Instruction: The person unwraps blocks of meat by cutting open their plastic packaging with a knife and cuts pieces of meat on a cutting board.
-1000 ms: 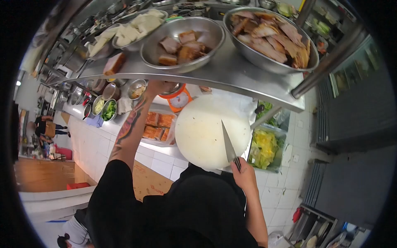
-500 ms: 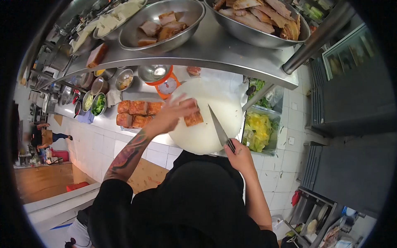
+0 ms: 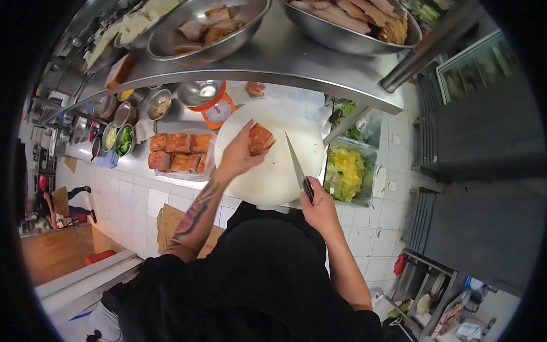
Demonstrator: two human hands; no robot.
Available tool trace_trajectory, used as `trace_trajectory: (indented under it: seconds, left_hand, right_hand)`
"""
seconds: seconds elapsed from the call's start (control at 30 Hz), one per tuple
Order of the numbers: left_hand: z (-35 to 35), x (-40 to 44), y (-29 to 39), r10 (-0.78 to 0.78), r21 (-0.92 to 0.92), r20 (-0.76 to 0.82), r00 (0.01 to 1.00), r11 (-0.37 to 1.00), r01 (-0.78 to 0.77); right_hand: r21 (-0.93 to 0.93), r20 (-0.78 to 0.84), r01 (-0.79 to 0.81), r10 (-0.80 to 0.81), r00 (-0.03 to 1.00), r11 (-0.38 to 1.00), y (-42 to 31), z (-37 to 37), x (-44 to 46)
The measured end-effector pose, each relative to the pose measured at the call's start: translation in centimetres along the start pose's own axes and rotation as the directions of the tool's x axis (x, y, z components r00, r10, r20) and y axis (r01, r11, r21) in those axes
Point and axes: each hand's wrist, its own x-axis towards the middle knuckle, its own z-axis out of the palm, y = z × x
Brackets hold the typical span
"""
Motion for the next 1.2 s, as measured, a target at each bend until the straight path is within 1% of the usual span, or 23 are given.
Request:
trace_trajectory:
  seconds: [0.03,0.07,0.1,0.17,0.2,0.27,0.3,0.37,0.4,0.47,0.5,0.57,0.7,0.77,0.8,0.83,0.87,0.9,0.97,1.0,1.07,1.13,1.2]
  left_hand:
    - [-1.7,0.4,-0.1,0.073,0.017,0.127,0.989,0.997,-0.075]
    - [-2.7,0.6,-0.4,0.142,0.026,0.254,0.957,0.988,-0.154]
    - [-2.9,0.6,-0.8,0.147,0.025,0.267,0.952,0.987,-0.16]
    - [-2.9,0.6,-1.4,0.279,-0.032,0.259,0.925,0.959,-0.28]
    - [-2.3,0.7,-2.2,0.281,-0.031,0.264,0.922,0.958,-0.284]
    - [-0.7,0.6,-4.1,0.139,-0.181,0.163,0.977,0.977,-0.109]
    - [-0.3,0.3,-4.3,0.137,-0.182,0.17,0.976,0.978,-0.106]
    - [0.6,-0.3,-4.2,0.105,-0.316,0.104,0.989,0.946,-0.067]
    - [1.0,-0.4,-4.3,0.103,-0.32,0.106,0.989,0.945,-0.064]
    - [1.7,-0.6,-4.4,0.137,-0.292,0.0,0.991,0.947,-0.131]
    - [1.5,-0.7,-3.8,0.133,-0.292,-0.002,0.991,0.948,-0.128]
    - [0.7,-0.9,-2.1,0.072,-0.258,-0.017,0.997,0.963,-0.074]
    - [0.9,-1.1,-2.3,0.07,-0.268,-0.038,0.997,0.96,-0.077]
    - [1.4,-1.0,-3.2,0.086,-0.241,-0.107,0.991,0.964,-0.11]
    - [1.7,-1.1,-3.4,0.083,-0.247,-0.109,0.991,0.963,-0.108]
    - [2.0,-1.1,-3.6,0.018,-0.314,-0.108,0.994,0.948,-0.051]
    - [2.4,-1.2,-3.7,-0.048,-0.38,-0.104,0.993,0.925,0.004]
    - [2.9,-1.2,-3.9,-0.055,-0.388,-0.106,0.993,0.922,0.009]
    - [3.8,-1.3,-4.3,0.014,-0.359,-0.192,0.981,0.929,-0.084]
    - [4.1,-1.4,-4.2,0.001,-0.366,-0.197,0.98,0.928,-0.075]
    - [4.3,-1.3,-3.4,0.062,-0.295,-0.295,0.954,0.943,-0.152]
    - [4.2,-1.2,-3.1,0.063,-0.311,-0.312,0.948,0.936,-0.165]
    - [4.1,-1.1,-2.8,0.06,-0.333,-0.335,0.94,0.926,-0.177]
  right_hand:
    - [-0.154,-0.056,0.102,-0.112,0.992,0.983,-0.2,-0.1,-0.1]
    - [-0.309,-0.095,0.189,-0.228,0.969,0.932,-0.5,-0.1,-0.2]
    - [-0.303,-0.104,0.178,-0.218,0.97,0.936,-1.3,-0.3,-0.3]
    - [-0.357,-0.092,0.059,-0.098,0.991,0.932,-3.7,-0.8,-0.9]
    - [-0.353,-0.097,0.055,-0.095,0.991,0.934,-4.7,-0.8,-1.2]
    - [-0.423,-0.086,0.153,-0.208,0.974,0.893,-6.4,-0.7,-1.8]
    - [-0.421,-0.086,0.146,-0.2,0.976,0.895,-7.4,-0.6,-2.3]
    - [-0.424,-0.044,0.214,-0.256,0.966,0.88,-9.4,-0.6,-2.7]
    - [-0.442,-0.014,0.207,-0.238,0.971,0.873,-10.4,-0.6,-2.8]
    - [-0.467,0.007,0.216,-0.241,0.971,0.857,-11.0,-0.5,-2.7]
    - [-0.489,0.027,0.229,-0.248,0.968,0.842,-11.2,-0.4,-2.6]
    - [-0.505,0.042,0.237,-0.251,0.967,0.83,-11.1,-0.1,-2.3]
    - [-0.533,0.059,0.25,-0.259,0.964,0.808,-11.2,-0.2,-2.3]
    - [-0.544,0.071,0.25,-0.253,0.965,0.801,-11.6,-0.4,-2.3]
    - [-0.553,0.081,0.251,-0.249,0.965,0.794,-11.9,-0.5,-2.3]
    - [-0.558,0.083,0.251,-0.247,0.965,0.791,-12.2,-0.6,-2.2]
    - [-0.57,0.114,0.225,-0.195,0.974,0.79,-12.5,-0.7,-2.0]
    - [-0.583,0.145,0.199,-0.14,0.979,0.788,-12.9,-0.9,-1.7]
    - [-0.601,0.173,0.204,-0.124,0.977,0.773,-14.0,-1.9,-1.1]
    - [-0.612,0.194,0.207,-0.109,0.975,0.763,-14.8,-2.5,-0.6]
    - [-0.608,0.244,0.208,-0.069,0.967,0.766,-17.4,-3.9,1.7]
    - [-0.602,0.284,0.195,-0.02,0.959,0.775,-18.7,-3.1,5.1]
    - [-0.719,0.281,0.211,-0.001,0.96,0.662,-19.2,-0.4,8.5]
